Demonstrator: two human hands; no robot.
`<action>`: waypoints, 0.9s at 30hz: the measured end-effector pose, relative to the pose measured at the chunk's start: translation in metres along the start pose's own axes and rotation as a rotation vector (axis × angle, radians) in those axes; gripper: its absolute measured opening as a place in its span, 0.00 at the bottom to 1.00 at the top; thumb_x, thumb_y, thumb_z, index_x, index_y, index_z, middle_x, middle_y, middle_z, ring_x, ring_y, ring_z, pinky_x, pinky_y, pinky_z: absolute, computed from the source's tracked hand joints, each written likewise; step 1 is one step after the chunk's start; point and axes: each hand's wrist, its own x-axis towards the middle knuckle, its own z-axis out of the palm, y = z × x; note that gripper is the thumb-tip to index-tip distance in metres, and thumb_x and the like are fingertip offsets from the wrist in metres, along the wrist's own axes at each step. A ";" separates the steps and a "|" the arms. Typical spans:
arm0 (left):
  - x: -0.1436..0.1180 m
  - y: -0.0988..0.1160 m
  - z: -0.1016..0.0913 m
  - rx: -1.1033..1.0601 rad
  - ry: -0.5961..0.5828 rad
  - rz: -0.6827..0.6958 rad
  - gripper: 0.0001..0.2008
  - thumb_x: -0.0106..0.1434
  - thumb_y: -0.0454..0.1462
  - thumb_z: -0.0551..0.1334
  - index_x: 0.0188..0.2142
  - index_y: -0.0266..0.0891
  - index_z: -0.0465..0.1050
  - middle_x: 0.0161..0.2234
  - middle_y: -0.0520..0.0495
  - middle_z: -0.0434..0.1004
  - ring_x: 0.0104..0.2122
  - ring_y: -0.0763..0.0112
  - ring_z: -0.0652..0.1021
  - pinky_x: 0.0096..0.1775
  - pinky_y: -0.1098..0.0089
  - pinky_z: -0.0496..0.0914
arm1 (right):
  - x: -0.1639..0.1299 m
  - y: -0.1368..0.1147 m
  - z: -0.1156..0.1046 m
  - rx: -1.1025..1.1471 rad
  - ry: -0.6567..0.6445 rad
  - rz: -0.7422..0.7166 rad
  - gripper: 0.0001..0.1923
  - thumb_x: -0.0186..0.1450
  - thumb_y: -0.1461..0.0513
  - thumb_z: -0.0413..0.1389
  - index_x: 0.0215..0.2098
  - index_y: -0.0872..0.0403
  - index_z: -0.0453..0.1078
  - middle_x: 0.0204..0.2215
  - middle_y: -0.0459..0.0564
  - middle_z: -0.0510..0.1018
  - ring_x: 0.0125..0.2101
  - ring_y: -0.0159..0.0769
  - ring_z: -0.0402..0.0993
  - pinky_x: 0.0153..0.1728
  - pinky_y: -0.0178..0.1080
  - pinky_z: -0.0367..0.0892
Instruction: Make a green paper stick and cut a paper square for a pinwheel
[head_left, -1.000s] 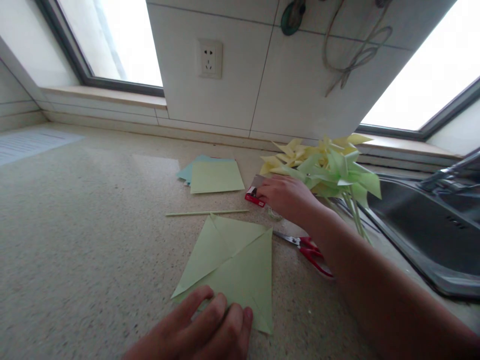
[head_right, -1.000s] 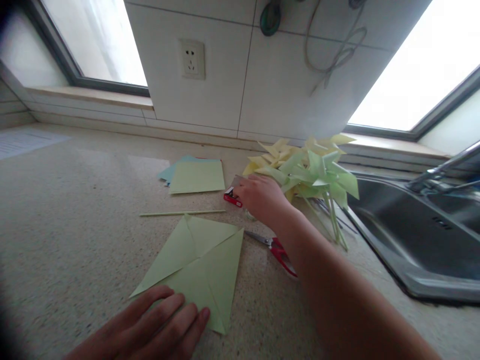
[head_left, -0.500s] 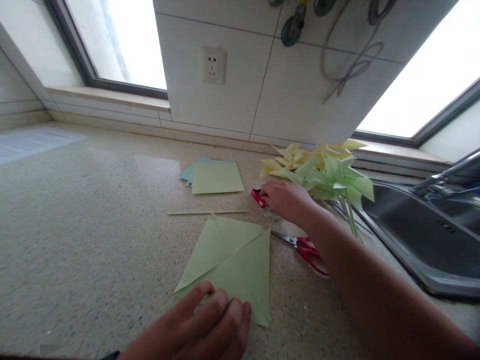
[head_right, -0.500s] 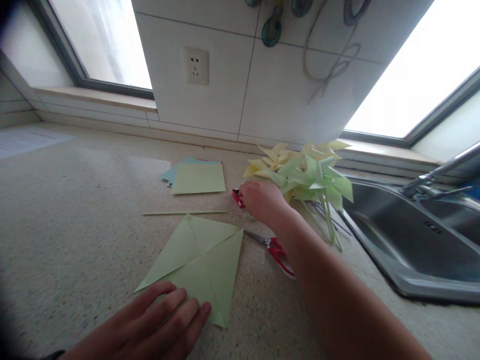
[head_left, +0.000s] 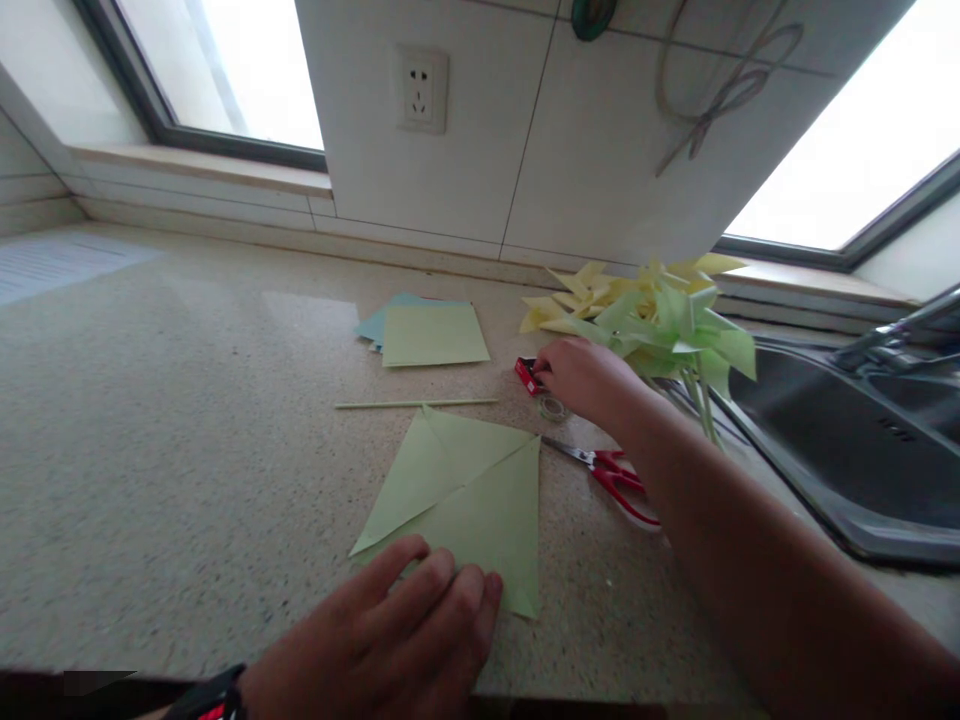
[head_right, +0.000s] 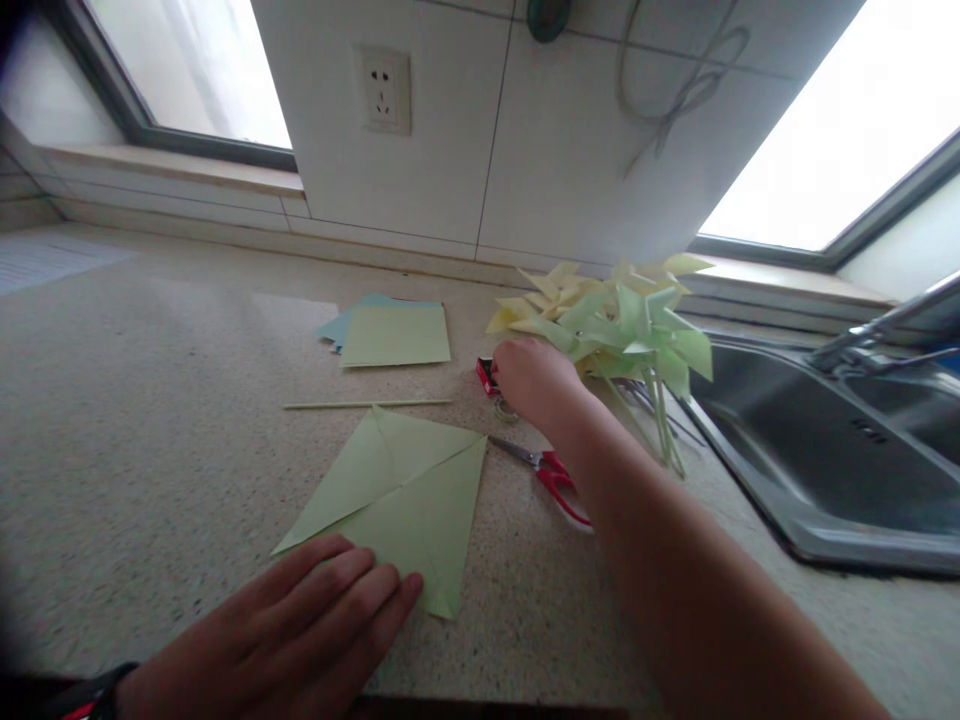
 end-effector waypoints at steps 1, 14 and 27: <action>0.000 0.000 -0.001 -0.003 -0.012 -0.001 0.15 0.73 0.39 0.59 0.54 0.37 0.74 0.47 0.53 0.80 0.46 0.64 0.72 0.53 0.60 0.62 | -0.001 -0.001 -0.001 0.003 -0.001 0.004 0.16 0.71 0.56 0.58 0.54 0.55 0.71 0.51 0.54 0.76 0.46 0.42 0.77 0.46 0.49 0.75; -0.004 0.002 -0.005 -0.043 -0.076 0.013 0.20 0.73 0.44 0.58 0.57 0.35 0.72 0.50 0.51 0.79 0.49 0.63 0.72 0.55 0.58 0.62 | -0.002 0.000 0.003 0.177 0.251 0.036 0.13 0.72 0.61 0.51 0.37 0.57 0.76 0.37 0.57 0.82 0.38 0.42 0.78 0.37 0.41 0.69; -0.008 0.001 -0.002 -0.121 -0.045 -0.021 0.19 0.71 0.46 0.61 0.54 0.37 0.75 0.49 0.52 0.81 0.48 0.65 0.72 0.55 0.61 0.61 | -0.016 0.000 0.004 0.479 0.635 -0.041 0.02 0.60 0.64 0.58 0.32 0.54 0.74 0.30 0.50 0.81 0.30 0.38 0.75 0.38 0.40 0.66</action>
